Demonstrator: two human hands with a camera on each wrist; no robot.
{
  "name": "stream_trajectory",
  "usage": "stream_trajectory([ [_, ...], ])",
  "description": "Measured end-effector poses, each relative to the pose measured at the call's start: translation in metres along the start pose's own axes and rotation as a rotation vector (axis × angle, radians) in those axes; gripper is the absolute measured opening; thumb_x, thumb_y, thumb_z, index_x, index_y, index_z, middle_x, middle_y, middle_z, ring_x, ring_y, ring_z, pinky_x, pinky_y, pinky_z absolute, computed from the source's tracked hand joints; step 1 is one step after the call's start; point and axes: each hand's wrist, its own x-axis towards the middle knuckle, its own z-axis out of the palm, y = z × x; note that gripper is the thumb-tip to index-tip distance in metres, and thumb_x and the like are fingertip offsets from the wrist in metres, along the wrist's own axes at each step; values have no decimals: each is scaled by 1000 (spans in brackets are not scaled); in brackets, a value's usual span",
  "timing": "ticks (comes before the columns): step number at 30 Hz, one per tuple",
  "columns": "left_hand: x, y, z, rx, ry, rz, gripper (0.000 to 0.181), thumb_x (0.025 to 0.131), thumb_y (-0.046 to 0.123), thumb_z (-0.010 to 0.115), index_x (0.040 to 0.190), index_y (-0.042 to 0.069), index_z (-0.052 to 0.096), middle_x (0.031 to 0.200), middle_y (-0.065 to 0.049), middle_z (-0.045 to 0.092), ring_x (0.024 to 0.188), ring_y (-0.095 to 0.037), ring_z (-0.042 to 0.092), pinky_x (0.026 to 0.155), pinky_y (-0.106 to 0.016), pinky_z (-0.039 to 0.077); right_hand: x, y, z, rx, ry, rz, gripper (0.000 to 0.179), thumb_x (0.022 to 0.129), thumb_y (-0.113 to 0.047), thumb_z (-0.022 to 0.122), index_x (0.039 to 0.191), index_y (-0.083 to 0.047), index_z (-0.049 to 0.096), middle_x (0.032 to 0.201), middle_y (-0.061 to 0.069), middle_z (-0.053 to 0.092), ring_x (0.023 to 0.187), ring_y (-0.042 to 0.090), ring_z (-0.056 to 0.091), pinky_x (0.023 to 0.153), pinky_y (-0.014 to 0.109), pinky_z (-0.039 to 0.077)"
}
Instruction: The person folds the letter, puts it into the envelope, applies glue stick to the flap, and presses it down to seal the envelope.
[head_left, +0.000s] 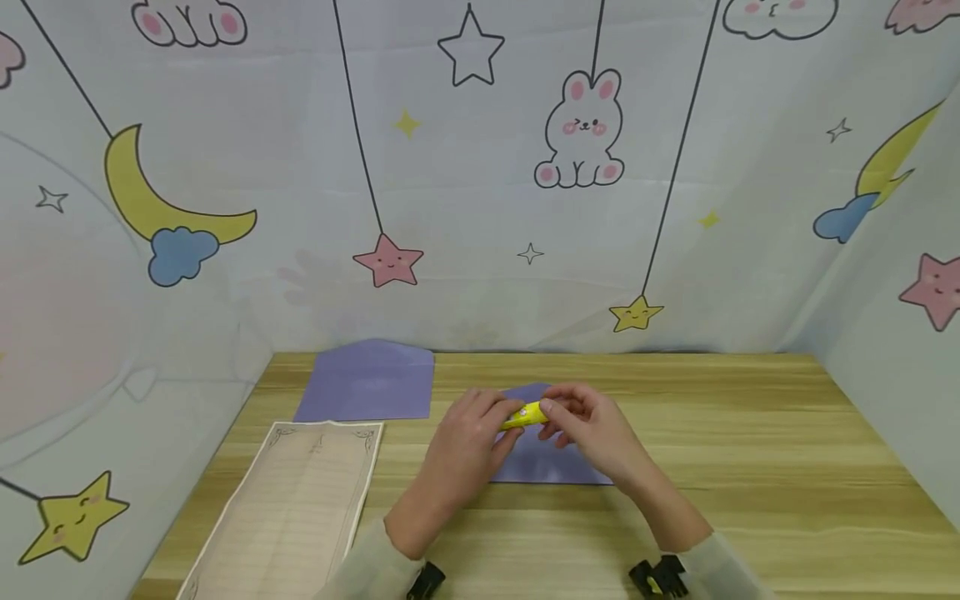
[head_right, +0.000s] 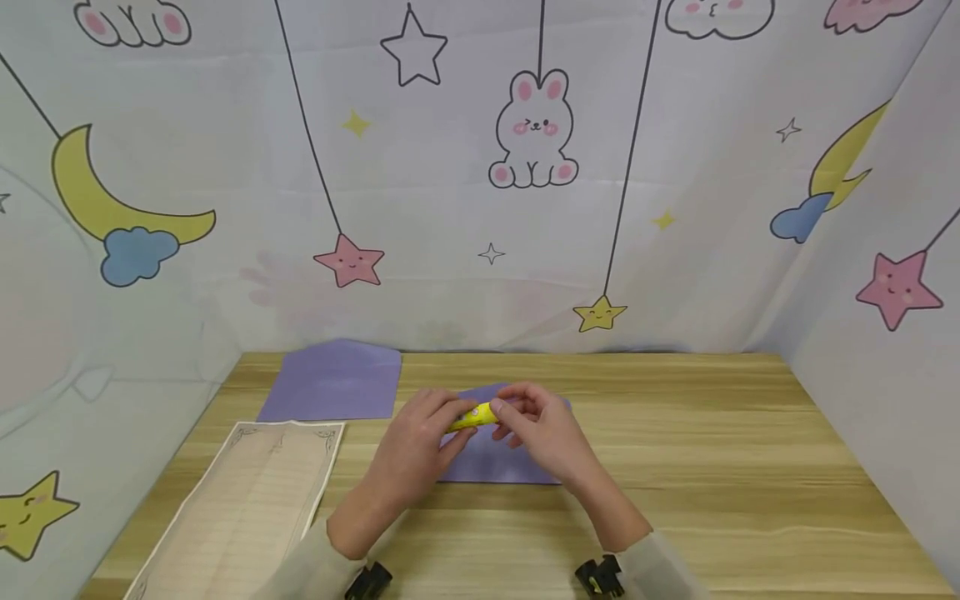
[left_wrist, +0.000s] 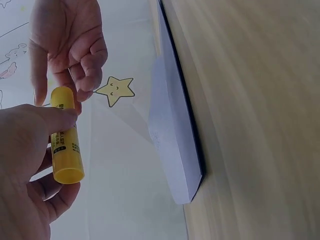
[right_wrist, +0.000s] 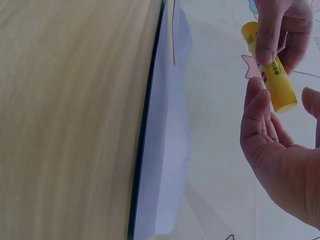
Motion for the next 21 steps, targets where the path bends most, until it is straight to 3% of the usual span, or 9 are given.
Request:
stream_trajectory([
  [5, 1, 1, 0, 13, -14, 14, 34, 85, 14, 93, 115, 9, 78, 107, -4, 70, 95, -24, 63, 82, -37, 55, 0, 1, 0, -44, -27, -9, 35, 108, -36, 65, 124, -5, 67, 107, 28, 69, 85, 33, 72, 71, 40, 61],
  [12, 2, 2, -3, 32, -40, 18, 34, 86, 13, 91, 116, 8, 77, 108, -3, 69, 97, -24, 62, 83, -37, 54, 1, 1, 1, -69, -31, -44, 28, 109, -30, 65, 120, -5, 69, 105, 28, 70, 82, 31, 71, 70, 41, 60],
  [21, 0, 4, -4, 75, -84, 1, 34, 88, 14, 90, 118, 8, 76, 109, -3, 68, 98, -23, 60, 81, -36, 53, 1, 2, 1, -73, -53, -88, 23, 107, -21, 68, 124, -5, 67, 103, 21, 69, 94, 49, 69, 77, 44, 61],
])
